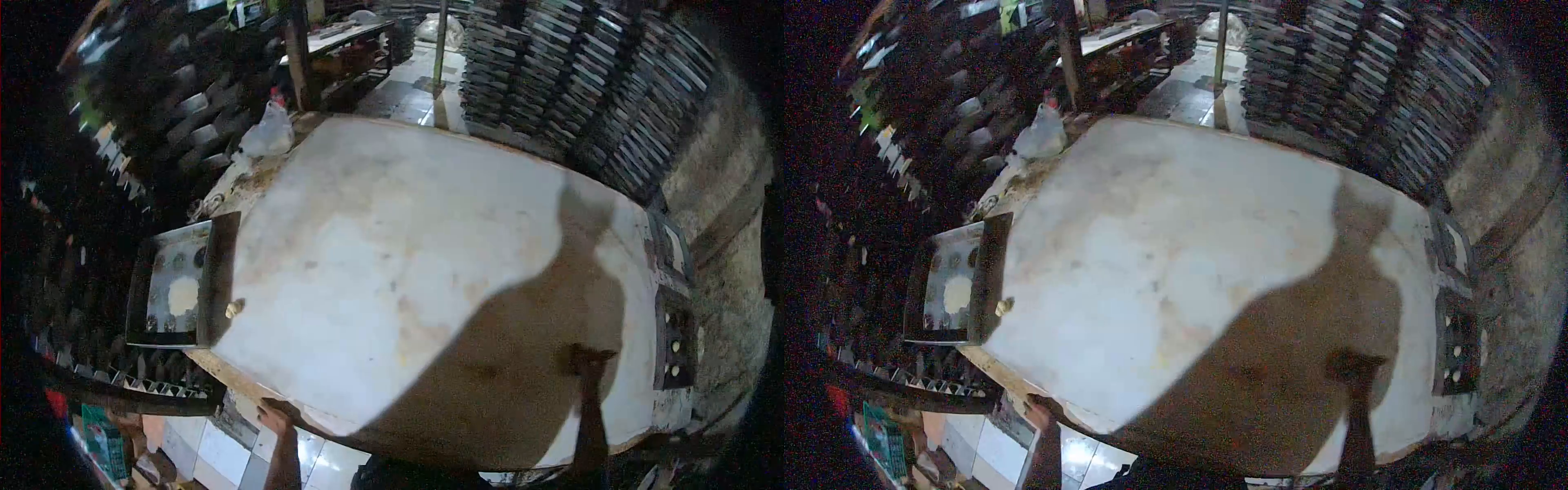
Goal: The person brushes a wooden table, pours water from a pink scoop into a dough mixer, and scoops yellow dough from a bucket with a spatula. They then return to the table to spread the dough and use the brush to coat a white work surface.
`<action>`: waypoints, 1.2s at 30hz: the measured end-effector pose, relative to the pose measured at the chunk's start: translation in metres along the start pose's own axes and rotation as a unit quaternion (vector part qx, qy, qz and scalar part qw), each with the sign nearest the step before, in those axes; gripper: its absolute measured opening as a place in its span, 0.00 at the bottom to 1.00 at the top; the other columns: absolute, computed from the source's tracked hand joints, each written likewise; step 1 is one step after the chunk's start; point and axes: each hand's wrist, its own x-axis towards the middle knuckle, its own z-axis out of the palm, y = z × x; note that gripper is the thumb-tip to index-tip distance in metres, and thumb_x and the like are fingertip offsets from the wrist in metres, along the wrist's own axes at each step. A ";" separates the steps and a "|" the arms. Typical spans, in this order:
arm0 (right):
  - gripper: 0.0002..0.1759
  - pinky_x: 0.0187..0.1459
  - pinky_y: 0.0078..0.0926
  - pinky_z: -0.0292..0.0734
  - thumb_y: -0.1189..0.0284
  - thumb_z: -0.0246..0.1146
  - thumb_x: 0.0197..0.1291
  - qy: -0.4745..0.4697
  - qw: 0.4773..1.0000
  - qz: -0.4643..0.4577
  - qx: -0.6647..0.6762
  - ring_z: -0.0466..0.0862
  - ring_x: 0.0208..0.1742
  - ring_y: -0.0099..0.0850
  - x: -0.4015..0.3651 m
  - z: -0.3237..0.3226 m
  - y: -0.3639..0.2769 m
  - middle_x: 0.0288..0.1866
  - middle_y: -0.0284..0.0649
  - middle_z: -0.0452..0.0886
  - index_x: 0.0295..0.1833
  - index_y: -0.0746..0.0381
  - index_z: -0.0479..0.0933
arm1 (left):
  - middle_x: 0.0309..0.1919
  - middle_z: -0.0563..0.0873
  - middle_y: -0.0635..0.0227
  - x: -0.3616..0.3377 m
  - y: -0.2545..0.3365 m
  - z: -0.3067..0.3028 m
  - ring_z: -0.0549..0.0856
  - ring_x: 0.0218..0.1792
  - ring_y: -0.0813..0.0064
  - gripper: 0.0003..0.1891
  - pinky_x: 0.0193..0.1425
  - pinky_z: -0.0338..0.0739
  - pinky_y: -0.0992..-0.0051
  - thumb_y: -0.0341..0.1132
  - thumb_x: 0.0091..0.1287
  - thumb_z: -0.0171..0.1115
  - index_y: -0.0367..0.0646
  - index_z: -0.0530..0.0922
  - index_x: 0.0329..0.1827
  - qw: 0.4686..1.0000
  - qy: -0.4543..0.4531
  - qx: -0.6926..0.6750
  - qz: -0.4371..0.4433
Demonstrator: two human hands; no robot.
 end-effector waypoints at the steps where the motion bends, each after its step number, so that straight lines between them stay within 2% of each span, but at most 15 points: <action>1: 0.22 0.32 0.34 0.62 0.58 0.46 0.60 0.076 0.996 -0.006 -0.052 0.67 0.26 0.35 0.022 -0.027 0.022 0.28 0.40 0.68 0.51 0.63 0.66 | 0.40 0.72 0.44 -0.004 0.013 -0.010 0.72 0.38 0.51 0.23 0.43 0.65 0.59 0.46 0.66 0.38 0.31 0.66 0.49 0.999 -0.014 -0.034 -0.017; 3: 0.23 0.24 0.30 0.57 0.57 0.48 0.59 0.229 0.949 -0.005 -0.218 0.62 0.19 0.30 0.059 -0.065 0.058 0.21 0.36 0.63 0.55 0.60 0.64 | 0.36 0.73 0.50 -0.005 0.062 -0.020 0.72 0.38 0.62 0.24 0.45 0.67 0.66 0.46 0.66 0.44 0.25 0.65 0.42 0.947 0.021 -0.269 -0.172; 6: 0.28 0.12 0.25 0.51 0.56 0.51 0.56 0.369 0.825 -0.060 -0.424 0.54 0.09 0.23 0.120 -0.050 0.072 0.10 0.28 0.55 0.61 0.56 0.60 | 0.37 0.70 0.52 -0.009 0.039 -0.007 0.70 0.38 0.67 0.24 0.45 0.67 0.71 0.45 0.65 0.47 0.26 0.61 0.44 0.913 0.038 -0.323 -0.245; 7: 0.30 0.08 0.23 0.49 0.55 0.52 0.55 0.465 0.704 -0.188 -0.504 0.51 0.06 0.20 0.158 -0.031 0.091 0.07 0.26 0.52 0.63 0.55 0.59 | 0.39 0.70 0.51 -0.013 0.045 -0.008 0.69 0.39 0.66 0.24 0.47 0.66 0.71 0.45 0.65 0.47 0.26 0.60 0.45 0.916 0.031 -0.323 -0.238; 9: 0.27 0.12 0.25 0.51 0.57 0.52 0.56 0.320 0.863 -0.125 -0.370 0.54 0.11 0.23 0.230 0.065 0.022 0.11 0.29 0.55 0.59 0.57 0.60 | 0.41 0.69 0.51 -0.015 0.058 -0.017 0.68 0.42 0.66 0.25 0.48 0.65 0.69 0.46 0.65 0.47 0.27 0.59 0.46 0.929 0.051 -0.290 -0.222; 12: 0.22 0.19 0.29 0.54 0.59 0.51 0.56 0.245 0.917 -0.210 -0.234 0.58 0.17 0.28 0.327 0.260 -0.111 0.17 0.34 0.59 0.53 0.59 0.63 | 0.42 0.69 0.51 -0.023 0.040 -0.020 0.68 0.44 0.64 0.26 0.51 0.63 0.68 0.47 0.64 0.48 0.25 0.61 0.47 0.981 0.029 -0.133 -0.137; 15: 0.18 0.26 0.33 0.57 0.62 0.50 0.56 0.182 0.938 -0.268 -0.121 0.62 0.24 0.33 0.353 0.447 -0.254 0.23 0.39 0.63 0.48 0.61 0.65 | 0.45 0.69 0.50 -0.022 0.043 -0.025 0.68 0.46 0.64 0.27 0.55 0.61 0.70 0.47 0.65 0.48 0.24 0.62 0.50 0.940 0.058 -0.205 -0.267; 18: 0.14 0.33 0.36 0.60 0.64 0.49 0.57 0.098 0.946 -0.310 -0.018 0.66 0.31 0.38 0.287 0.598 -0.377 0.29 0.44 0.68 0.43 0.64 0.67 | 0.40 0.70 0.54 -0.035 -0.006 -0.003 0.70 0.41 0.67 0.23 0.45 0.66 0.72 0.45 0.65 0.47 0.29 0.61 0.49 0.927 0.095 -0.300 -0.203; 21: 0.13 0.39 0.40 0.63 0.67 0.48 0.57 -0.115 0.923 -0.356 0.085 0.71 0.38 0.42 0.133 0.685 -0.452 0.35 0.49 0.72 0.37 0.66 0.69 | 0.33 0.69 0.60 -0.010 0.093 -0.019 0.69 0.34 0.70 0.20 0.36 0.66 0.72 0.44 0.66 0.46 0.32 0.61 0.43 0.892 0.068 -0.347 -0.280; 24: 0.15 0.39 0.36 0.64 0.65 0.57 0.53 -0.293 0.858 -0.421 -0.013 0.69 0.33 0.35 -0.013 0.653 -0.457 0.30 0.43 0.70 0.38 0.66 0.67 | 0.28 0.67 0.65 -0.012 0.061 -0.009 0.67 0.29 0.73 0.18 0.33 0.64 0.72 0.45 0.66 0.46 0.34 0.61 0.40 0.909 0.127 -0.306 -0.252; 26: 0.13 0.37 0.25 0.68 0.64 0.60 0.53 -0.571 0.719 -0.351 0.183 0.70 0.34 0.23 -0.058 0.633 -0.412 0.29 0.31 0.71 0.24 0.59 0.66 | 0.28 0.68 0.64 -0.014 0.050 -0.011 0.66 0.30 0.73 0.19 0.33 0.64 0.72 0.46 0.65 0.46 0.34 0.60 0.39 0.937 0.051 -0.302 -0.170; 27: 0.08 0.42 0.22 0.68 0.68 0.59 0.54 -0.580 0.717 -0.256 0.290 0.72 0.39 0.22 -0.064 0.565 -0.400 0.33 0.32 0.74 0.27 0.60 0.71 | 0.32 0.68 0.60 -0.015 0.059 -0.012 0.66 0.33 0.70 0.20 0.38 0.65 0.72 0.45 0.65 0.46 0.32 0.60 0.40 0.923 0.075 -0.327 -0.189; 30: 0.15 0.48 0.26 0.69 0.70 0.57 0.53 -0.449 0.856 -0.087 0.241 0.72 0.48 0.26 0.011 0.421 -0.314 0.44 0.36 0.75 0.47 0.64 0.73 | 0.39 0.66 0.52 -0.020 0.024 -0.001 0.67 0.38 0.64 0.23 0.46 0.65 0.68 0.46 0.65 0.45 0.27 0.62 0.42 0.967 0.048 -0.205 -0.141; 33: 0.11 0.44 0.25 0.69 0.71 0.56 0.53 -0.053 0.985 -0.131 0.099 0.72 0.44 0.25 0.118 0.257 -0.161 0.40 0.35 0.74 0.42 0.63 0.72 | 0.40 0.65 0.49 -0.019 0.051 -0.005 0.67 0.40 0.61 0.27 0.48 0.64 0.65 0.48 0.65 0.44 0.25 0.63 0.44 0.950 0.075 -0.260 -0.155; 36: 0.08 0.41 0.24 0.69 0.73 0.55 0.53 0.233 0.953 -0.090 -0.173 0.71 0.40 0.24 0.164 0.143 -0.073 0.36 0.35 0.73 0.38 0.63 0.71 | 0.40 0.65 0.50 -0.018 0.050 -0.001 0.67 0.40 0.61 0.26 0.47 0.65 0.66 0.48 0.65 0.45 0.25 0.63 0.44 0.917 0.067 -0.343 -0.192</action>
